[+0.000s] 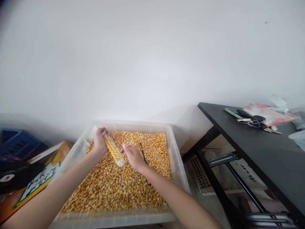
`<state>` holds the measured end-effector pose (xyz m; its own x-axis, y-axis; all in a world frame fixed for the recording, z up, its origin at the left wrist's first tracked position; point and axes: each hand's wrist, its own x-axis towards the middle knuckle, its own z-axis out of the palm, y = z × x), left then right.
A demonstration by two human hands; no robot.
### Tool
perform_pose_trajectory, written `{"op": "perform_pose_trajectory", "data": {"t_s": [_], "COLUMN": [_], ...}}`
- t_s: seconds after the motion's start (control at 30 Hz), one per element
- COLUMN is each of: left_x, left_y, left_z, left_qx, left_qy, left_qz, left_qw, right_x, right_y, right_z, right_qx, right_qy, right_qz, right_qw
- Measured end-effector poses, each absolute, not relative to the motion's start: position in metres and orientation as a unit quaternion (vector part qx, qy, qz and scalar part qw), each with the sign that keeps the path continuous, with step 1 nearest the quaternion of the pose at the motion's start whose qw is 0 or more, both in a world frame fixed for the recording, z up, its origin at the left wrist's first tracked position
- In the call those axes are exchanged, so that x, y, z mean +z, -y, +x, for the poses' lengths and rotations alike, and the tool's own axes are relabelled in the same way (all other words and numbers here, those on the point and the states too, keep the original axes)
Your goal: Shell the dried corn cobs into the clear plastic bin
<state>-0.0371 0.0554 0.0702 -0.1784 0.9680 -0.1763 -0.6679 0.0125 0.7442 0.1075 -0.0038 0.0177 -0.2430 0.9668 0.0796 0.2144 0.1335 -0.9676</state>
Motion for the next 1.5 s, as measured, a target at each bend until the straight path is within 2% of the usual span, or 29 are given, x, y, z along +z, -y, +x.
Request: {"op": "perform_pose_trajectory", "data": {"t_s": [0.1,0.17,0.3,0.77,0.97,1.23,1.5], "left_x": [0.067,0.064,0.062,0.062,0.064,0.061,0.063], "left_y": [-0.055,-0.055,-0.055,-0.055,-0.054,-0.057,-0.052], "left_z": [-0.035,-0.034,-0.032,-0.032,-0.033,-0.034,-0.029], "left_qx": [0.683,0.677,0.66,0.651,0.645,0.66,0.665], "left_qy": [-0.373,-0.369,-0.359,-0.363,-0.354,-0.351,-0.36], "left_qz": [0.206,0.208,0.203,0.205,0.206,0.225,0.252], "left_qw": [0.593,0.602,0.628,0.634,0.645,0.625,0.604], "right_x": [0.021,0.023,0.028,0.021,0.017,0.023,0.021], "right_y": [0.012,0.016,0.022,0.025,0.027,0.018,0.021], "right_z": [0.103,0.101,0.1,0.095,0.094,0.099,0.097], "right_qx": [0.58,0.601,0.574,0.575,0.635,0.739,0.664], "right_qy": [0.601,0.6,0.646,0.647,0.556,0.51,0.555], "right_qz": [-0.416,-0.402,-0.392,-0.361,-0.426,-0.337,-0.409], "right_qw": [0.359,0.341,0.314,0.346,0.325,0.284,0.287]}}
